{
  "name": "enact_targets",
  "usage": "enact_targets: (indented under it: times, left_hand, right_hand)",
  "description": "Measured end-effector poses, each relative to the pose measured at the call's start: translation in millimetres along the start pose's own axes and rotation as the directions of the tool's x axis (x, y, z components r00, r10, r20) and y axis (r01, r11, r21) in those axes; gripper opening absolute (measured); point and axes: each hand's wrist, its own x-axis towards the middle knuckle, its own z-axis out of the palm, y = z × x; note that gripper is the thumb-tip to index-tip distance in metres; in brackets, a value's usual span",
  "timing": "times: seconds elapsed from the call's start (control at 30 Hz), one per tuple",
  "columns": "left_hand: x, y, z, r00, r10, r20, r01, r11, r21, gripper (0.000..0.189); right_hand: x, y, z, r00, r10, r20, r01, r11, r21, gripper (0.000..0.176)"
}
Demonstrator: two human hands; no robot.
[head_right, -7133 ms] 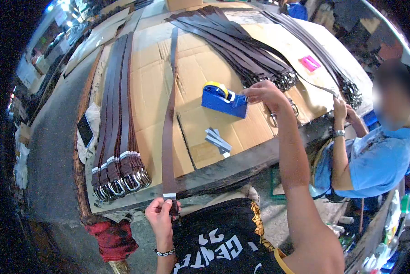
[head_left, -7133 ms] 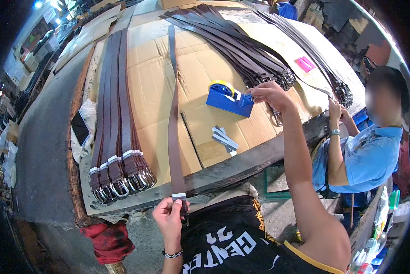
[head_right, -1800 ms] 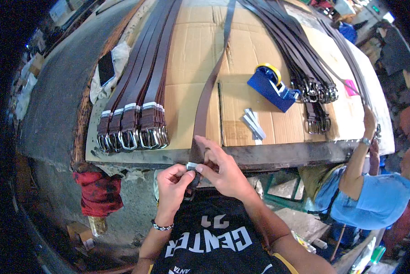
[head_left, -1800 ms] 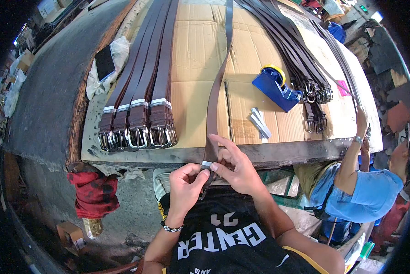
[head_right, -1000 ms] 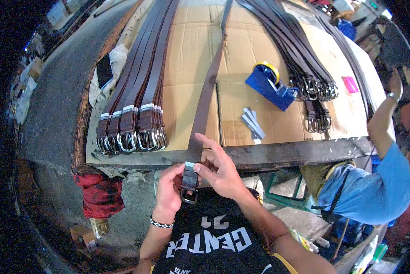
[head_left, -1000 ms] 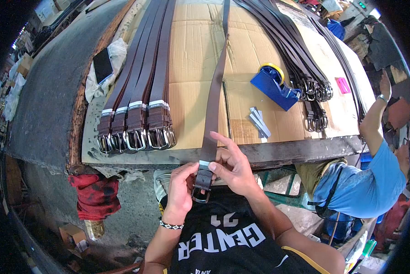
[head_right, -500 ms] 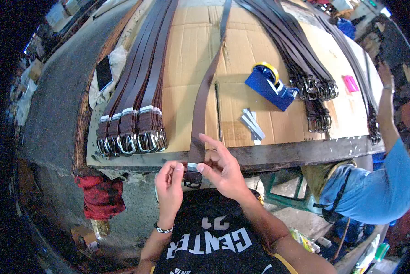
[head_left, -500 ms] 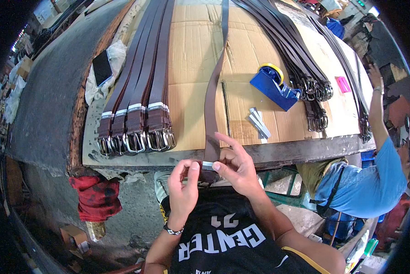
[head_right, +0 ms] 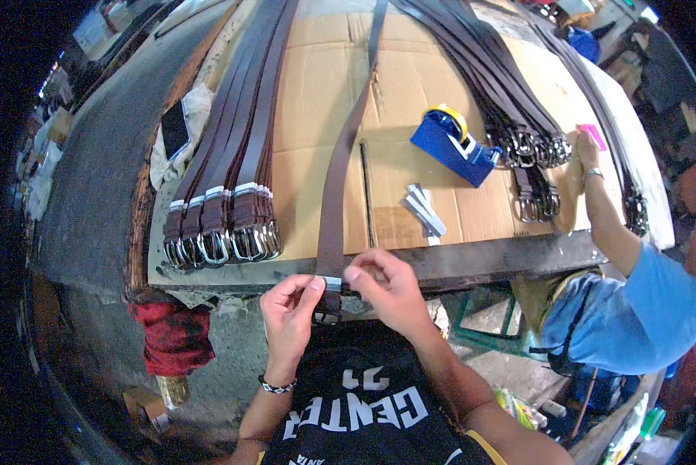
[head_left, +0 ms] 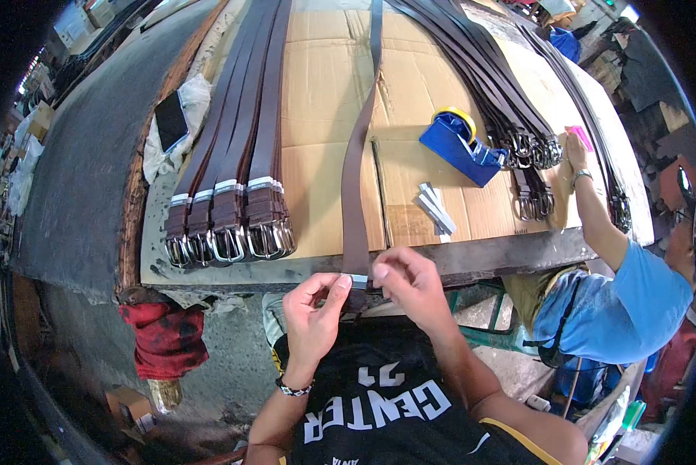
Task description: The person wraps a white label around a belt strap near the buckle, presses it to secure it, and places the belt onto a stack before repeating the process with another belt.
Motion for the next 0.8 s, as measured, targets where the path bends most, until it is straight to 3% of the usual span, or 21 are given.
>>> enact_targets:
  times: [0.13,0.17,0.27,0.37,0.67,0.8]
  left_hand:
    - [-3,6,6,0.997,0.08,0.01,-0.08,0.994,0.08,0.019]
    - [-3,6,6,0.997,0.069,0.018,-0.07,0.994,0.086,0.02]
    - [-3,5,5,0.998,0.058,0.029,-0.061,0.991,0.115,0.021]
    - [-4,5,6,0.996,0.091,0.015,-0.093,0.982,0.163,0.023]
    - [-4,5,5,0.989,0.145,-0.021,-0.138,0.969,0.204,0.024]
    - [-3,4,8,0.975,0.222,-0.014,-0.211,0.945,0.251,0.023]
  right_hand:
    - [-2,4,7,0.989,0.077,0.124,-0.072,0.997,-0.041,0.018]
    - [0,15,13,0.995,0.003,0.099,-0.007,0.999,0.046,0.019]
    - [0,8,18,0.995,-0.032,0.094,0.026,0.998,0.064,0.019]
    - [2,15,11,0.99,-0.001,0.144,0.009,0.998,-0.055,0.017]
    - [3,7,3,0.964,0.13,0.231,-0.137,0.991,0.011,0.015]
    - [2,-4,20,0.994,-0.012,0.108,0.008,0.999,0.036,0.017]
